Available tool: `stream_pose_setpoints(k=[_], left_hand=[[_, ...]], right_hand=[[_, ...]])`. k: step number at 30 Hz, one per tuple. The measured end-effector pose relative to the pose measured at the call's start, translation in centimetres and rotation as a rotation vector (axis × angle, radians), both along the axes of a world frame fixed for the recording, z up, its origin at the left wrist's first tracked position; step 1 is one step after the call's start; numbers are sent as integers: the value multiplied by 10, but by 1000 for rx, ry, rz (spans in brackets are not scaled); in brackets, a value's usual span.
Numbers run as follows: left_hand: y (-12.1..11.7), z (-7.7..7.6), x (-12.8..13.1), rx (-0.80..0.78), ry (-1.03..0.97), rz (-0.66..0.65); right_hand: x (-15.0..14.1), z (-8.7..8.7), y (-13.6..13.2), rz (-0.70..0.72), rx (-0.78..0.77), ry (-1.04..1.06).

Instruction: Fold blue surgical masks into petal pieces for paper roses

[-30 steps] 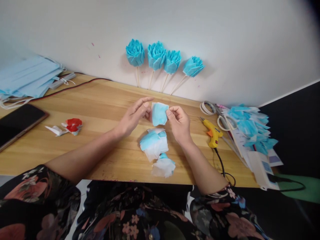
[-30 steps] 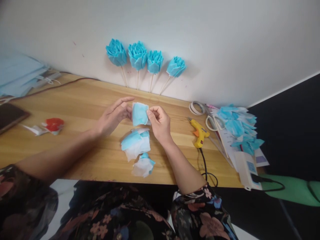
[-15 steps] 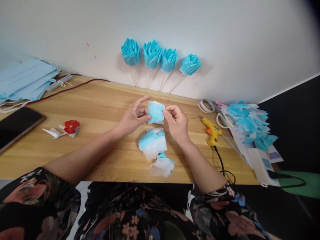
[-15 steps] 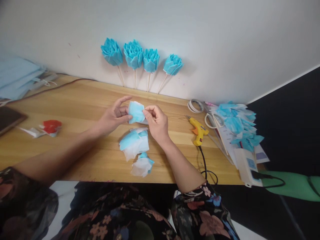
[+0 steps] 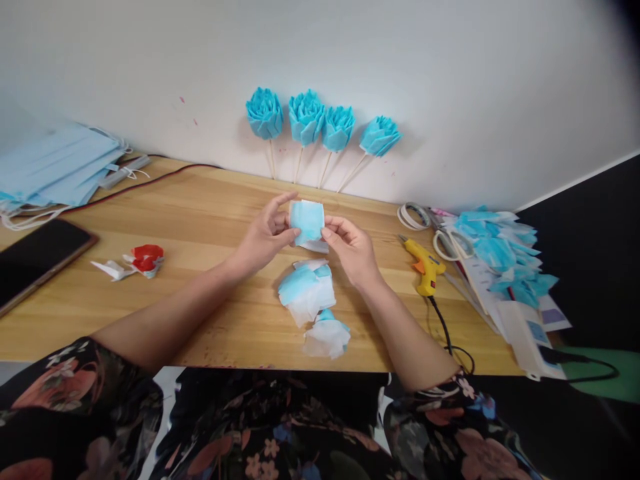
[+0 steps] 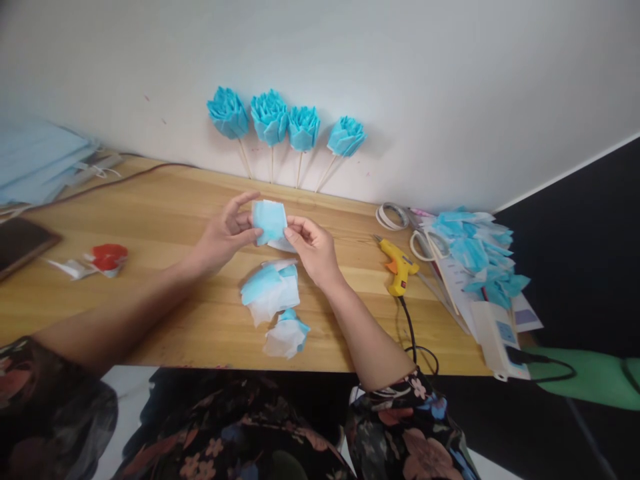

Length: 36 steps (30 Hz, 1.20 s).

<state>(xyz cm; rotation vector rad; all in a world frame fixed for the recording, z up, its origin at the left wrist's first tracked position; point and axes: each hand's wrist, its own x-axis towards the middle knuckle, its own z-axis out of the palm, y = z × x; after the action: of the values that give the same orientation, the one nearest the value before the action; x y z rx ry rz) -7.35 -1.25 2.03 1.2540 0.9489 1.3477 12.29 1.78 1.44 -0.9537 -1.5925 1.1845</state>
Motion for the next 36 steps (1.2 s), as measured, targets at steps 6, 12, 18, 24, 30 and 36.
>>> stream_pose_setpoints(k=[6,12,18,24,30,36], left_hand=[[2,-1,-6,39,18,40],[6,-11,-7,81,-46,44],[3,-8,-2,84,-67,3],[-2,-7,3,75,-37,-16],[-1,-6,2,81,-78,5],[1,-5,-2,105,-82,73]], right_hand=[[1,2,1,-52,69,-34],[-1,2,-1,-34,71,-41],[-2,3,-5,38,37,-48],[-5,8,-9,82,-15,-21],[-3,4,-9,52,42,-114],[-4,5,-9,26,7,-69]])
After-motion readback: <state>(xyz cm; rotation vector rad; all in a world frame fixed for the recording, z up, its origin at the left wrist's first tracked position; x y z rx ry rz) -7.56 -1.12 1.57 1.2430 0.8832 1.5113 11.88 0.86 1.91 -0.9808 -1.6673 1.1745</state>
